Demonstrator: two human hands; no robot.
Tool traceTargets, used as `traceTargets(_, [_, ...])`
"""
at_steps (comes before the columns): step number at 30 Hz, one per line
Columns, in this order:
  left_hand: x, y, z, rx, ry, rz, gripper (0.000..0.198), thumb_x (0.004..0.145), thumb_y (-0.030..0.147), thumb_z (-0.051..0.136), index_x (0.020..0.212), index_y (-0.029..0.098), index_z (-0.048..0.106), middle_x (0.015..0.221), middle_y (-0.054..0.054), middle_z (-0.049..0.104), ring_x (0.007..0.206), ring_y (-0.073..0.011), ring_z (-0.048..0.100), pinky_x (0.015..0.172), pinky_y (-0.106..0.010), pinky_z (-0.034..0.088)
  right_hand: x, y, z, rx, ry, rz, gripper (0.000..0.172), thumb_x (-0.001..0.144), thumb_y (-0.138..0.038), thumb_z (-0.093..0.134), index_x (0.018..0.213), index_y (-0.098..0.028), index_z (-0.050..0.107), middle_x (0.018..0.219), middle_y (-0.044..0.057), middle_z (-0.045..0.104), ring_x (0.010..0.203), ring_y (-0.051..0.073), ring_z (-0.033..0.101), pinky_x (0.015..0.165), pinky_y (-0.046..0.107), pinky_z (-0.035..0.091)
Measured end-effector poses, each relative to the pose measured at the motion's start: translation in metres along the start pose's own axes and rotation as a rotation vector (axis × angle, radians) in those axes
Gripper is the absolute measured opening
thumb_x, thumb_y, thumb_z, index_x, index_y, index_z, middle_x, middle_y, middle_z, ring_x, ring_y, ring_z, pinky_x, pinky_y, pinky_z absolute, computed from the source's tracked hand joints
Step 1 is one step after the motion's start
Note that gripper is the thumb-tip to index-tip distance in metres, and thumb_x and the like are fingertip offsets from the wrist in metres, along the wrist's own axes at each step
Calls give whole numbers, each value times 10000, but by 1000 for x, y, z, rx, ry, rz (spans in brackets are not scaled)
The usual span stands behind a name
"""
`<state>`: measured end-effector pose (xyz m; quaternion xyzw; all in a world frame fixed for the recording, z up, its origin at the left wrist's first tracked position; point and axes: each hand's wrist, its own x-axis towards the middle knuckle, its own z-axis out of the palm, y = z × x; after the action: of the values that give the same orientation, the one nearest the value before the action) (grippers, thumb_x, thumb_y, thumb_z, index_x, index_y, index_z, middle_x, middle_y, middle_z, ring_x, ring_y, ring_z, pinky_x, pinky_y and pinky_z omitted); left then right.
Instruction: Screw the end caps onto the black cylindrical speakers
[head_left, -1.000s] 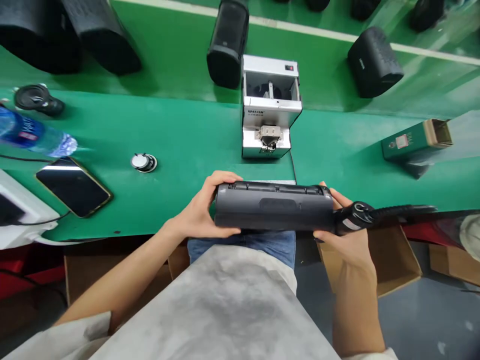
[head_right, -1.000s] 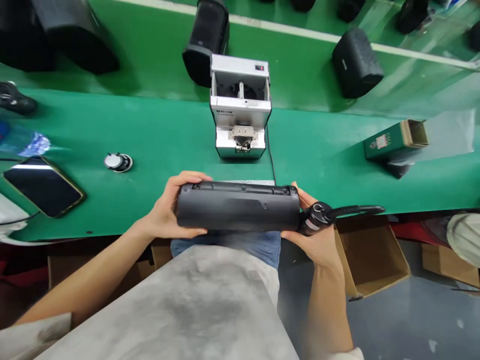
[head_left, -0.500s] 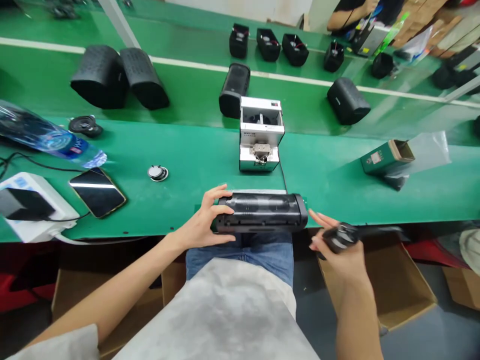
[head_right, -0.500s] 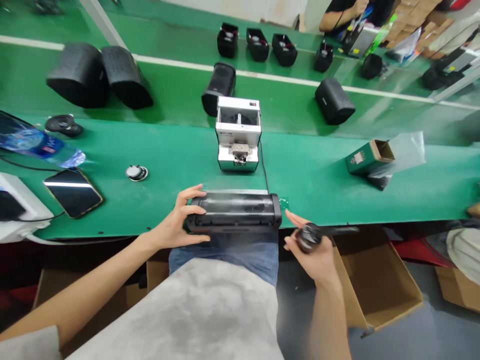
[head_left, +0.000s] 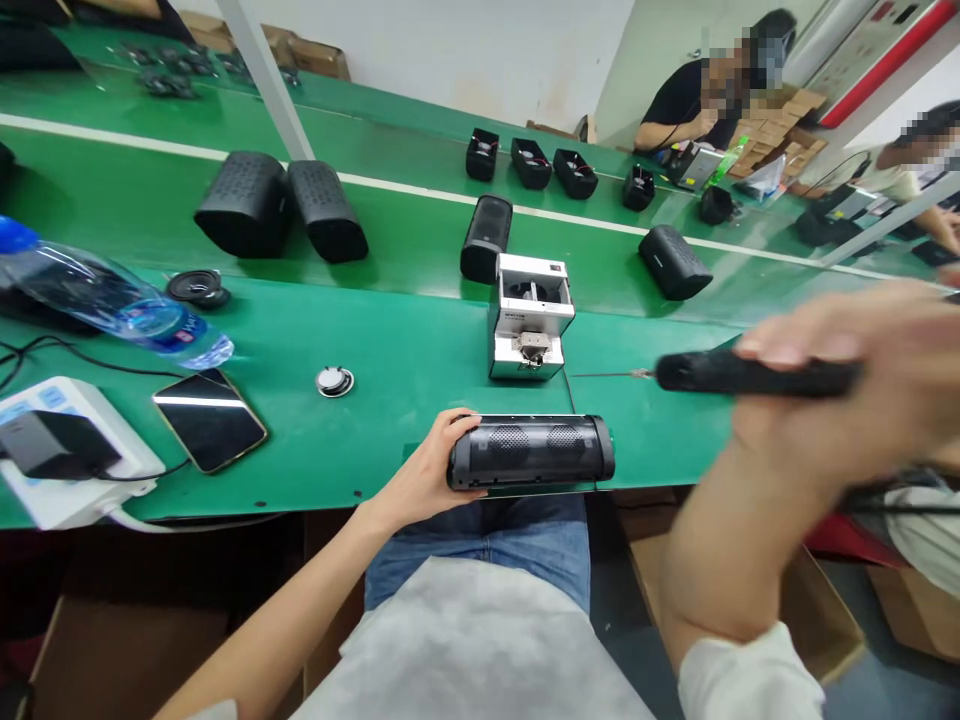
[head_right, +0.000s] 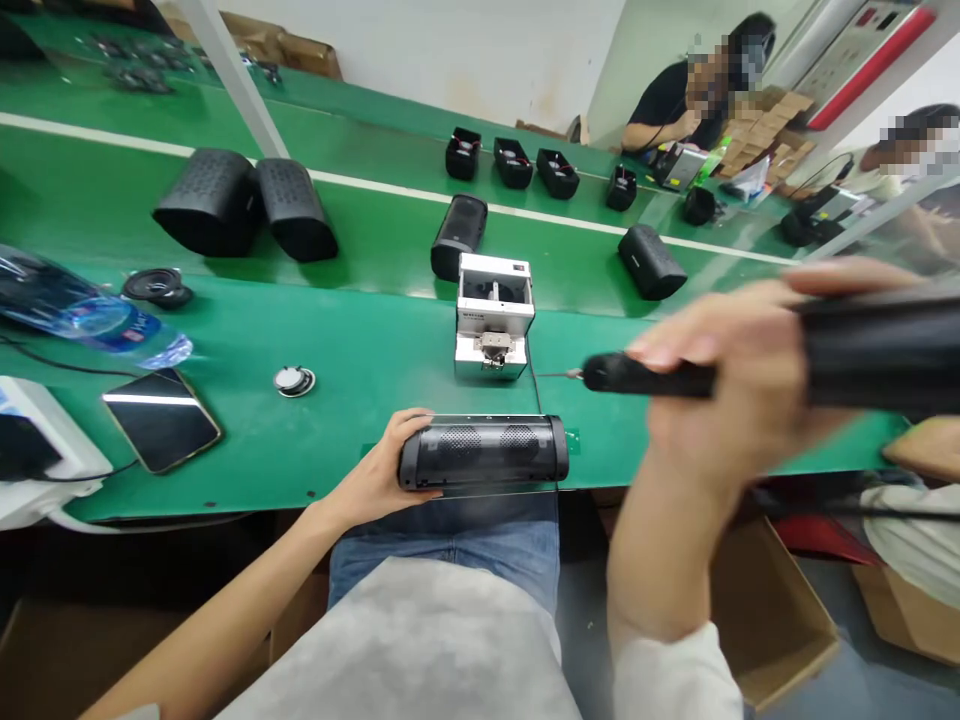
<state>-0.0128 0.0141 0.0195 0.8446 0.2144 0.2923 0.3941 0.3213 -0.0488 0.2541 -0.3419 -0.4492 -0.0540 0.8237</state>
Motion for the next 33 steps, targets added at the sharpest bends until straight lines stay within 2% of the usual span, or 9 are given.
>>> traceTargets(1, [-1, -1, 1, -6, 4, -13, 1174, 832, 159, 982, 1731, 393, 266, 1677, -181, 418, 1610, -439, 500, 1308, -660, 500, -8, 12, 31, 105, -77, -41, 369, 764, -462, 1033, 1025, -358, 795, 591, -112, 525, 424, 130, 479, 385, 287, 417])
traceTargets(2, [-2, -2, 2, -13, 4, -29, 1227, 827, 163, 987, 1757, 396, 221, 1689, -183, 416, 1616, -441, 498, 1315, -657, 493, -15, 23, 57, 145, -104, -39, 267, 840, -402, 985, 975, -330, 766, 587, -107, 520, 409, 118, 479, 372, 271, 380])
traceTargets(5, [-4, -6, 4, -27, 1, -80, 1414, 805, 184, 1008, 1818, 405, 46, 1718, -187, 419, 1617, -445, 509, 1324, -662, 479, -31, 50, 100, 101, -183, 45, 290, 928, -414, 923, 912, -287, 663, 578, -107, 505, 398, 111, 498, 385, 274, 408])
traceTargets(9, [-4, -8, 5, -51, -16, -97, 1481, 795, 205, 1023, 1830, 423, -14, 1730, -181, 430, 1618, -446, 507, 1320, -684, 476, -36, 75, 115, -83, -242, 83, 399, 952, -591, 853, 880, -286, 607, 574, -115, 482, 396, 104, 500, 418, 284, 442])
traceTargets(15, [0, -4, 3, -37, -17, -103, 1505, 776, 271, 1055, 1825, 402, -16, 1733, -197, 419, 1617, -470, 493, 1314, -705, 479, -35, 85, 121, -129, -243, 133, 291, 973, -415, 833, 844, -270, 616, 581, -100, 501, 404, 107, 489, 418, 291, 417])
traceTargets(19, [0, -6, 4, -34, -27, -101, 1488, 777, 338, 1065, 1818, 355, 1, 1720, -224, 415, 1623, -486, 483, 1313, -715, 477, -37, 72, 113, -106, -268, 202, 253, 943, -312, 867, 868, -269, 630, 551, -111, 469, 389, 111, 444, 399, 301, 386])
traceTargets(23, [0, -7, 4, -45, -32, -69, 1435, 775, 448, 1065, 1802, 297, 75, 1680, -243, 451, 1610, -493, 494, 1315, -725, 468, -41, 34, 113, 8, -235, 266, 161, 930, -160, 782, 879, -260, 665, 574, -100, 456, 401, 114, 458, 393, 281, 359])
traceTargets(28, [1, -4, 3, -59, -15, -62, 1297, 792, 456, 1048, 1761, 272, 206, 1706, -252, 433, 1613, -488, 493, 1316, -703, 475, -56, -16, 135, 175, -265, 341, 146, 914, -95, 733, 903, -238, 706, 602, -91, 471, 415, 106, 445, 385, 284, 346])
traceTargets(33, [0, -6, 4, -71, 0, -54, 1292, 784, 477, 1051, 1753, 272, 221, 1700, -245, 443, 1605, -483, 499, 1313, -688, 477, -70, -29, 154, 169, -355, 337, 130, 934, -131, 756, 904, -247, 705, 603, -88, 497, 423, 112, 478, 408, 296, 401])
